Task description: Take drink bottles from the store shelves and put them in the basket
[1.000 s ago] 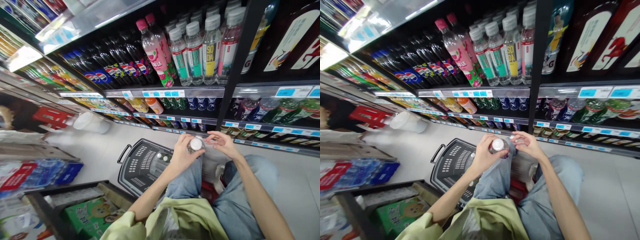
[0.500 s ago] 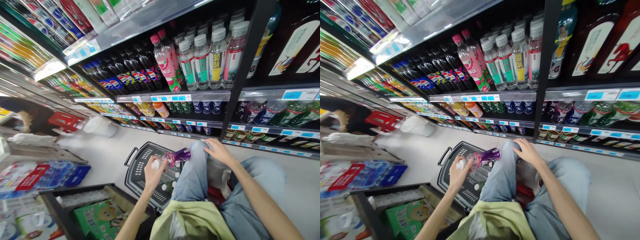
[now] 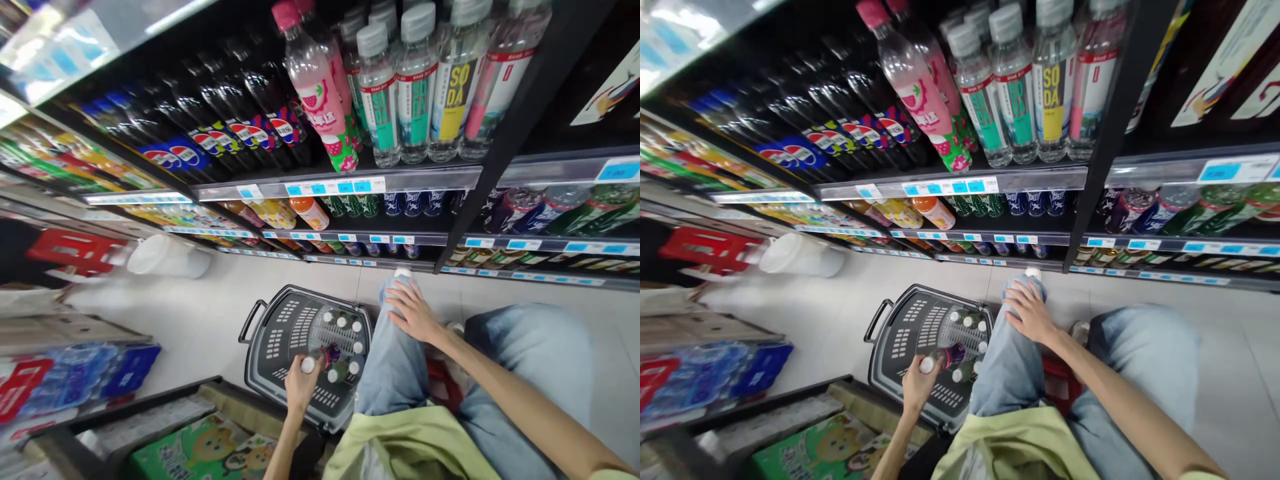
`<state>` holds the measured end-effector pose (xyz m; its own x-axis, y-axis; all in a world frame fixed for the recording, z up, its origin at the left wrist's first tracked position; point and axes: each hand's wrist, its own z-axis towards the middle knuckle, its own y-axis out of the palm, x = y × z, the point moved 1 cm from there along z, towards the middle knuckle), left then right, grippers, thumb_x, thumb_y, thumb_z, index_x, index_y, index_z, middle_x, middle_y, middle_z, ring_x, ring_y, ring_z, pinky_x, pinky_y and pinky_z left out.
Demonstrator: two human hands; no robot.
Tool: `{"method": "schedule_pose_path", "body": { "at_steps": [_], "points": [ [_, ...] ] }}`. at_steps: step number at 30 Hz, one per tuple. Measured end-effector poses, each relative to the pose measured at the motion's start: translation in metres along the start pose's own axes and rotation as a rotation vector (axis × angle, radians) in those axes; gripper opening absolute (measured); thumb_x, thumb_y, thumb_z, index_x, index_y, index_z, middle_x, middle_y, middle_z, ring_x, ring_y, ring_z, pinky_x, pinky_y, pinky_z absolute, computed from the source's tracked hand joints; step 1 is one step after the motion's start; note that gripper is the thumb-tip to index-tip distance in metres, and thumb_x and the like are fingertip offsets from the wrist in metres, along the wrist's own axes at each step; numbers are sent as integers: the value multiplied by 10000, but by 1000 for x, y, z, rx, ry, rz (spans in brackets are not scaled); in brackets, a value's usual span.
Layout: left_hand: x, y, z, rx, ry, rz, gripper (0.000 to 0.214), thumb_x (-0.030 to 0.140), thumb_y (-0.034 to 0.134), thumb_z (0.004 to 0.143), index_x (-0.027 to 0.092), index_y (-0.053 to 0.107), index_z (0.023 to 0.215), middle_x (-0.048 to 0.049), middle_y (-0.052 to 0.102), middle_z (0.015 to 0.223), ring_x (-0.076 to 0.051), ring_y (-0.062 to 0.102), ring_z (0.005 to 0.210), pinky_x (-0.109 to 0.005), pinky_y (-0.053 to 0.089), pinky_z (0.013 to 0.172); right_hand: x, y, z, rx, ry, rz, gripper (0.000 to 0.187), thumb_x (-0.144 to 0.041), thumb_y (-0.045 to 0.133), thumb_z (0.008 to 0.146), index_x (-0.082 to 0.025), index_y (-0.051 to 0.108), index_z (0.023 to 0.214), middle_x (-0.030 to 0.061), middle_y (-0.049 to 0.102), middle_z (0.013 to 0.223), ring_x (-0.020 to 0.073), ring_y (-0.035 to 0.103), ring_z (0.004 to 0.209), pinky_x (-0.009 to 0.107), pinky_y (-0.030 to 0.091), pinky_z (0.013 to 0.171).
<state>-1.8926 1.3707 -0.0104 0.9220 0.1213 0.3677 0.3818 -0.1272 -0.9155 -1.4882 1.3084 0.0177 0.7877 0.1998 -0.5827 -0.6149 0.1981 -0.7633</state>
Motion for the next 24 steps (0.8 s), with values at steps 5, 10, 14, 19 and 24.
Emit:
{"method": "schedule_pose_path", "body": {
  "at_steps": [5,10,14,19,24],
  "points": [
    [-65,39,43,-148,127,7,341,576,641,750,262,540,839,-60,725,834,-324,741,841,-401,546,782,-3,10,0,133,15,7,327,-238,513,1036,-226,714,1294,96,700,1405,338,478,1485,638,251,1285],
    [-98,63,103,-197,136,96,258,465,660,735,249,565,843,-99,743,884,-344,756,906,-408,558,820,7,17,-6,190,-25,35,427,-191,510,986,-264,665,1377,64,698,1425,334,494,1474,646,276,1267],
    [-96,74,152,-214,35,212,253,425,661,769,214,611,898,-130,751,852,-357,767,903,-385,552,785,15,17,-11,184,-30,18,457,-190,516,967,-277,654,1394,55,697,1434,336,506,1468,652,266,1272],
    [-76,96,198,-258,48,228,281,347,692,757,174,658,976,-147,760,869,-350,763,922,-378,548,794,18,14,-18,174,27,12,492,-197,510,941,-295,665,1397,51,708,1418,351,519,1457,665,271,1269],
    [-58,124,232,-274,117,167,318,345,644,837,151,666,1088,-166,763,968,-345,749,1011,-404,544,867,20,16,-21,169,34,14,529,-204,519,926,-302,657,1427,48,697,1441,362,516,1459,685,267,1270]
  ]
}}
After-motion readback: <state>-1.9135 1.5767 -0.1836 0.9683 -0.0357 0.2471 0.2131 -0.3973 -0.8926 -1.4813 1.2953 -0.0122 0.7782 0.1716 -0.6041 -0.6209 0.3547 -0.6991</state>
